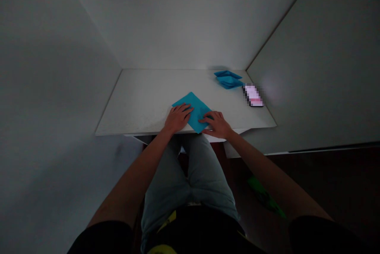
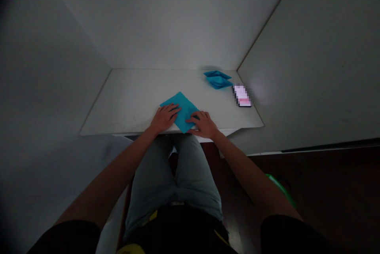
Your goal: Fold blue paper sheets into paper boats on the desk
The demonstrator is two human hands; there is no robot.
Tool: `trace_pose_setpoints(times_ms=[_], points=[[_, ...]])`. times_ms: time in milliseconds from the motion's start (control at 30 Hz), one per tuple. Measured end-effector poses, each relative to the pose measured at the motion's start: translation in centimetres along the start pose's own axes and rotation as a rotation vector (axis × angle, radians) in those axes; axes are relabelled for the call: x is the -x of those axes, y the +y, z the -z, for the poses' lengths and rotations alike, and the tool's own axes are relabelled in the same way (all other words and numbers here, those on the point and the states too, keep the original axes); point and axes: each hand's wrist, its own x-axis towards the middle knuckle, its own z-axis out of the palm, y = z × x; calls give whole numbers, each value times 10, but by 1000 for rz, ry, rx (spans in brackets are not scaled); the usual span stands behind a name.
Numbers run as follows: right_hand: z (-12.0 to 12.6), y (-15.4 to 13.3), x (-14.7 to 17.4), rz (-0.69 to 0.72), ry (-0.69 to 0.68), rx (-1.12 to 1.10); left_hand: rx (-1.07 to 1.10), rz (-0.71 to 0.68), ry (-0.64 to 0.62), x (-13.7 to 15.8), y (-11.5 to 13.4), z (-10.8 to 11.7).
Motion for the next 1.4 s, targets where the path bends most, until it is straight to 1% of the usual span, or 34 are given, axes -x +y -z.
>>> trace_pose_setpoints(times_ms=[100,167,267,333,367,400,467,567,633,700,767,867,933,1067,1167,1233,1300,1400], points=[[0,3,-2,-29,22,-47,12,7,-1,1,0,1],[-3,6,-7,-85,53,-72,18,20,1,1,2,2],[-9,9,-17,-276,140,-70,22,22,-2,1,4,4],[-13,8,-22,-413,228,-59,18,15,-1,1,6,5],[-14,6,-23,-449,272,-54,15,15,5,2,7,5],[-14,4,-23,-451,307,-51,13,18,15,2,7,5],[-11,-1,-21,-368,311,-38,9,31,35,2,8,4],[-7,-7,-16,-204,191,3,-15,65,57,1,7,2],[-6,-8,-15,-169,136,30,-38,88,66,0,7,1],[-9,-8,-17,-182,132,48,-50,81,68,1,9,1],[-12,-7,-20,-226,154,53,-50,38,47,5,11,1],[-17,-4,-25,-316,168,53,-42,-54,-26,19,16,4],[-18,-3,-27,-346,150,59,-44,-106,-74,32,17,6],[-17,-2,-25,-296,120,84,1,-155,-131,50,6,14],[-16,-2,-23,-250,132,92,70,-137,-147,50,-5,24],[-15,-3,-22,-246,151,87,70,-78,-93,44,-6,27],[-15,-3,-21,-254,171,79,36,31,34,34,2,25],[-17,-2,-21,-265,194,78,-3,217,245,20,22,10]])
